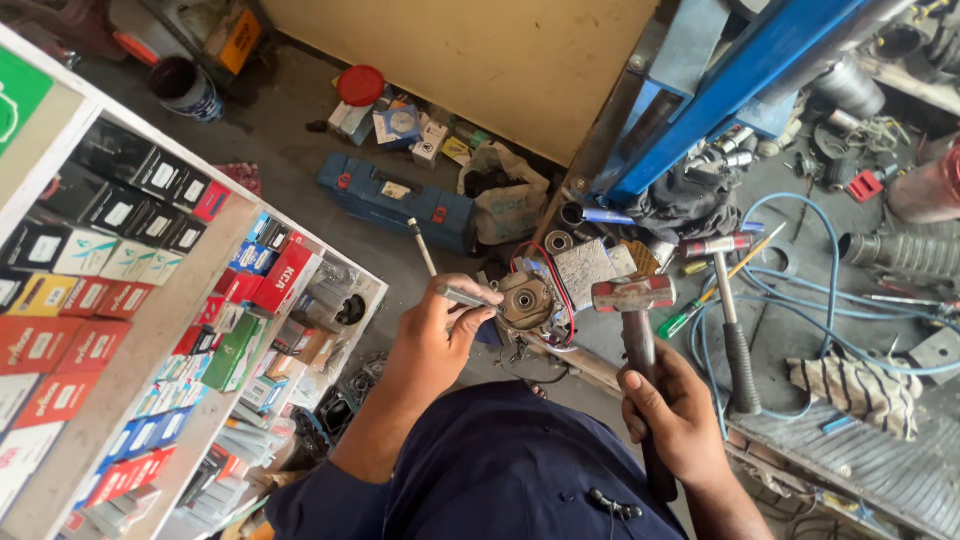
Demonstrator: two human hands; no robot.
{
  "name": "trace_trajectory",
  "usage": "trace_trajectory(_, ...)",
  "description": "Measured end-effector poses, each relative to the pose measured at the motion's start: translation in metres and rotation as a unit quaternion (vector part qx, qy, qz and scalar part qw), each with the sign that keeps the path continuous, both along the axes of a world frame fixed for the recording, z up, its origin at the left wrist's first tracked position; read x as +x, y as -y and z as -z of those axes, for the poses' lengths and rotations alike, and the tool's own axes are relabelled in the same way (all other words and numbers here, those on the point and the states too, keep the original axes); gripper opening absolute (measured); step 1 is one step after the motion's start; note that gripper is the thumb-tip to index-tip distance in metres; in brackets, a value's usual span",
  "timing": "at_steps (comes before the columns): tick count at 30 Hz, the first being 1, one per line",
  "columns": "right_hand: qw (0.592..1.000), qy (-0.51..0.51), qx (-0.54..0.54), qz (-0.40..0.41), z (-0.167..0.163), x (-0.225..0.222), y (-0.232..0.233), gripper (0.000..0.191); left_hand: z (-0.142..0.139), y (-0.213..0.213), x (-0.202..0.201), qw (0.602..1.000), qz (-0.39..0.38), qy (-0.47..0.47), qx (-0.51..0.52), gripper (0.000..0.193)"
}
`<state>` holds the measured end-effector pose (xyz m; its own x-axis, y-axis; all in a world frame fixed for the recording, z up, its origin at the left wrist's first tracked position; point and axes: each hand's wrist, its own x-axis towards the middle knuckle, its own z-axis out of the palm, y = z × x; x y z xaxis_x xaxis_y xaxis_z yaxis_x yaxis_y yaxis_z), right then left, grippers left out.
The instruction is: The person uses a hammer and punch to tap a small metal component on a workbench, then retrieves a screwdriver from a drawer and uses a yellow pencil to mark the part. They continue by selecting a wrench from a tool tray and applying it to the component.
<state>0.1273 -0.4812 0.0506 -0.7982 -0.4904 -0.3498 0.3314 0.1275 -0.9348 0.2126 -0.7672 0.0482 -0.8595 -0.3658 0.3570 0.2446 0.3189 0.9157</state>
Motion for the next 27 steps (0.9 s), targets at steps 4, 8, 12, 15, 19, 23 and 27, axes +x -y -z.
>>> trace_trajectory(4,0.999,-0.002,-0.002,0.036,0.001,0.012,0.012,0.047,0.002,0.012,-0.006,0.999,0.026,0.009,0.019,0.021)
trace_trajectory(8,0.996,0.005,-0.025,0.08,0.003,0.023,0.024,0.046,-0.002,0.024,-0.013,0.998,0.047,-0.011,0.05,0.02)
trace_trajectory(12,0.993,0.005,-0.021,0.117,0.005,0.031,0.037,0.051,-0.016,0.039,-0.014,0.979,0.084,-0.066,-0.174,0.025)
trace_trajectory(15,0.99,0.016,-0.013,0.14,0.007,0.039,0.043,0.053,-0.024,0.048,-0.019,0.97,0.121,-0.064,-0.202,0.029)
trace_trajectory(19,0.989,0.003,-0.012,0.148,0.003,0.045,0.046,0.05,-0.027,0.052,-0.029,0.977,0.138,-0.036,-0.16,0.032)
trace_trajectory(23,0.994,-0.09,0.04,0.056,-0.035,0.03,0.037,0.051,-0.024,0.054,-0.029,0.973,0.154,-0.056,-0.164,0.032)
trace_trajectory(27,0.874,-0.434,0.184,-0.113,-0.117,-0.002,0.036,0.049,-0.02,0.053,-0.024,0.972,0.214,-0.02,-0.092,0.027)
